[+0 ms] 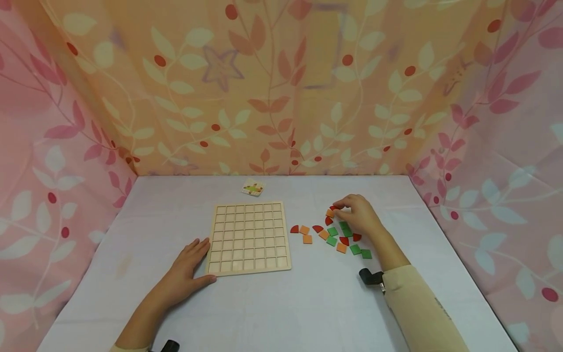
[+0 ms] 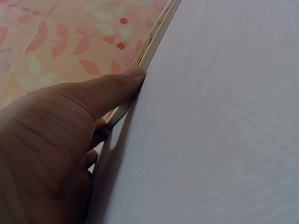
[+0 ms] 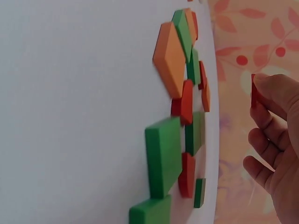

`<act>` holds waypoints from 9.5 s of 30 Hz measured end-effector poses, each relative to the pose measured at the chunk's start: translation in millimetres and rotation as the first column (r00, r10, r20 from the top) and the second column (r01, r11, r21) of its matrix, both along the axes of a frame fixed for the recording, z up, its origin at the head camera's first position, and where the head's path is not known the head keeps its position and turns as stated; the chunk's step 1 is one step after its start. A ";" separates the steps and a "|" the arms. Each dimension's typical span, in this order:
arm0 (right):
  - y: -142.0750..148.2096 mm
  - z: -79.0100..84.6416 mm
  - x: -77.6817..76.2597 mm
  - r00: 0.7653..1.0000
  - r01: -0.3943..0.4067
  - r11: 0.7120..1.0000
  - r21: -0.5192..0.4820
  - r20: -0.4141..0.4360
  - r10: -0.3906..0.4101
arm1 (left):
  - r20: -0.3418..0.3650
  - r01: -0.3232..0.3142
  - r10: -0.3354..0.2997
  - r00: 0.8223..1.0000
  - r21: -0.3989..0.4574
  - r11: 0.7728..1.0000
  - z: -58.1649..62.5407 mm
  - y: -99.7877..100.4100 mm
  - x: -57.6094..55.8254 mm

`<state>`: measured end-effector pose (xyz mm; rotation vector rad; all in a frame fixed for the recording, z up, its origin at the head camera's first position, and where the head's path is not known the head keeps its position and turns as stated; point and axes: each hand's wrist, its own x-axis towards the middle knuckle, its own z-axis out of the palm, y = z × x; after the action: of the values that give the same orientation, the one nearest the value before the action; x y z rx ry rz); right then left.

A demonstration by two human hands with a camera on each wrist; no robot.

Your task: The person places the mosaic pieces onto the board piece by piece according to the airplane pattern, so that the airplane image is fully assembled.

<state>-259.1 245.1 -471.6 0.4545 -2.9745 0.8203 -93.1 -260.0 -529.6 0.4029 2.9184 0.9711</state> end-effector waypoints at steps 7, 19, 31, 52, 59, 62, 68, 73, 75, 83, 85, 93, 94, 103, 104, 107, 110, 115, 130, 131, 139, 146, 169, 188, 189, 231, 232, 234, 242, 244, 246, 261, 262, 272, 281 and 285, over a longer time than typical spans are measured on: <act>-17.1 7.1 4.2 0.998 -0.042 0.999 -0.034 -0.039 0.040 | 0.008 -0.009 0.009 1.000 0.000 1.000 3.4 1.2 2.1; -55.4 10.7 10.3 0.992 -0.102 0.993 -0.057 -0.086 0.097 | -0.038 0.015 -0.015 0.999 -0.001 1.000 -0.9 -0.5 0.1; -95.0 3.8 11.3 0.989 -0.126 0.990 -0.057 -0.090 0.121 | -0.110 0.038 -0.038 0.993 -0.003 0.999 -3.8 -4.5 -2.6; -155.0 -20.2 12.4 0.995 -0.087 0.996 -0.007 -0.050 0.087 | -0.030 0.017 -0.017 0.999 -0.001 1.000 -2.9 -8.4 -8.9; -163.9 -25.0 14.6 0.996 -0.069 0.998 -0.004 -0.062 0.068 | -0.047 0.016 -0.016 0.999 0.009 1.000 -4.6 -8.8 -9.1; -167.2 -25.2 16.2 0.996 -0.053 0.998 0.025 -0.064 0.054 | -0.048 0.019 -0.019 0.999 0.012 1.000 -5.5 -9.0 -9.0; -173.4 -25.6 19.4 0.998 0.005 0.994 0.110 -0.068 0.002 | -0.047 0.023 -0.022 0.999 0.019 1.000 -6.5 -8.9 -9.5; -177.4 -25.1 22.0 0.997 0.042 0.994 0.102 -0.071 -0.035 | -0.047 0.027 -0.027 0.999 0.013 1.000 -7.6 -10.0 -9.8; -178.8 -25.4 22.5 0.996 0.050 0.993 0.104 -0.075 -0.042 | -0.049 0.028 -0.027 0.998 0.012 1.000 -8.2 -10.3 -9.6; -181.4 -28.0 22.9 0.993 0.069 0.991 0.116 -0.105 -0.057 | -0.046 0.017 -0.017 0.999 0.008 1.000 -8.9 -10.5 -9.1; -181.9 -28.4 23.8 0.992 0.075 0.990 0.117 -0.109 -0.062 | -0.042 0.019 -0.018 0.999 0.010 1.000 -8.3 -10.2 -9.1; -184.0 -29.9 26.1 0.988 0.095 0.986 0.139 -0.137 -0.075 | -0.064 0.028 -0.027 0.998 0.013 1.000 -4.1 -8.8 -7.0; -184.2 -30.1 26.3 0.987 0.095 0.985 0.141 -0.139 -0.076 | -0.066 0.028 -0.027 0.997 0.013 1.000 -3.7 -8.7 -6.8; -184.9 -28.5 28.2 0.990 0.078 0.988 0.135 -0.130 -0.061 | -0.061 0.038 -0.036 0.997 0.020 0.999 -3.4 -9.0 -6.2; -184.7 -28.6 28.2 0.990 0.076 0.988 0.136 -0.130 -0.058 | -0.065 0.039 -0.038 0.997 0.019 0.999 -3.4 -8.8 -6.2; -183.9 -29.0 28.0 0.990 0.066 0.988 0.138 -0.129 -0.048 | -0.071 0.042 -0.041 0.997 0.021 0.999 -2.9 -8.5 -6.1; -182.8 -30.2 26.9 0.992 0.056 0.989 0.133 -0.121 -0.040 | -0.078 0.044 -0.042 0.996 0.024 0.999 -3.0 -8.4 -6.1; -181.2 -29.3 25.4 0.995 0.032 0.993 0.114 -0.102 -0.020 | -0.079 0.045 -0.044 0.996 0.023 0.999 -2.9 -9.6 -6.2; -154.9 4.1 30.1 0.994 -0.086 0.996 0.028 -0.062 0.088 | -0.052 0.030 -0.029 0.998 0.012 0.999 -5.9 -9.6 -7.7; -151.6 7.8 30.9 0.993 -0.098 0.995 0.024 -0.069 0.100 | -0.054 0.029 -0.028 0.998 0.014 0.999 -6.2 -9.7 -7.8; -122.2 28.5 42.9 0.985 -0.135 0.989 -0.052 -0.114 0.129 | -0.052 0.029 -0.028 0.998 0.020 0.999 -5.3 -9.8 -7.7; -100.4 29.3 52.3 0.980 -0.171 0.981 -0.090 -0.114 0.160 | -0.095 0.028 -0.025 0.995 0.025 0.999 -4.3 -8.5 -7.1; -69.5 -4.0 74.2 0.983 -0.177 0.972 -0.155 -0.070 0.168 | -0.110 0.038 -0.034 0.993 0.033 0.999 -8.7 -7.4 -5.4; -64.6 -32.0 66.2 0.996 -0.077 0.987 -0.139 0.041 0.083 | -0.124 0.033 -0.029 0.992 0.027 0.999 -7.2 -7.5 -4.8; -64.5 -33.6 66.1 0.996 -0.078 0.988 -0.134 0.039 0.084 | -0.128 0.034 -0.030 0.991 0.028 0.999 -7.3 -7.3 -4.8; -72.1 -35.7 65.1 0.988 -0.146 0.981 -0.127 -0.072 0.138 | -0.116 0.021 -0.019 0.993 0.016 1.000 -2.8 -6.7 -6.1; -73.4 -34.5 65.4 0.987 -0.149 0.980 -0.135 -0.073 0.140 | -0.108 0.019 -0.018 0.994 0.014 1.000 -2.0 -6.6 -6.3; -76.6 -31.5 65.9 0.986 -0.159 0.976 -0.146 -0.076 0.150 | -0.089 0.017 -0.017 0.996 0.004 1.000 -0.6 -7.0 -6.9; -92.8 -17.7 62.9 0.979 -0.201 0.969 -0.142 -0.068 0.193 | -0.011 0.009 -0.009 1.000 -0.026 1.000 3.6 -6.6 -12.7; -96.6 -15.8 62.2 0.976 -0.212 0.968 -0.136 -0.076 0.203 | -0.006 0.010 -0.010 1.000 -0.022 1.000 4.6 -6.1 -13.7; -100.4 -13.2 62.1 0.975 -0.218 0.967 -0.131 -0.082 0.208 | -0.003 0.013 -0.013 1.000 -0.020 1.000 4.9 -6.0 -14.8; -127.3 -12.2 46.6 0.977 -0.210 0.961 -0.181 -0.006 0.212 | 0.005 0.007 -0.007 1.000 0.009 1.000 2.6 -5.4 -16.3; -128.9 -12.6 45.4 0.978 -0.206 0.962 -0.182 0.004 0.210 | 0.002 0.006 -0.006 1.000 0.012 1.000 2.4 -5.3 -16.1; -139.0 -19.9 33.8 0.976 -0.202 0.967 -0.154 0.047 0.212 | -0.027 0.011 -0.010 1.000 0.027 1.000 -2.7 -5.9 -14.4; -140.4 -29.3 24.8 0.972 -0.223 0.970 -0.095 0.058 0.229 | -0.035 0.016 -0.015 0.999 0.028 0.999 -5.6 -6.9 -14.6; -140.8 -30.0 23.7 0.968 -0.237 0.968 -0.079 0.064 0.243 | -0.049 0.028 -0.027 0.998 0.032 0.999 -5.9 -7.5 -15.7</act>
<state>-235.4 104.2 -501.6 0.8110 -2.9830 0.9784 -108.8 -267.6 -535.5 0.4736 2.9346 1.0204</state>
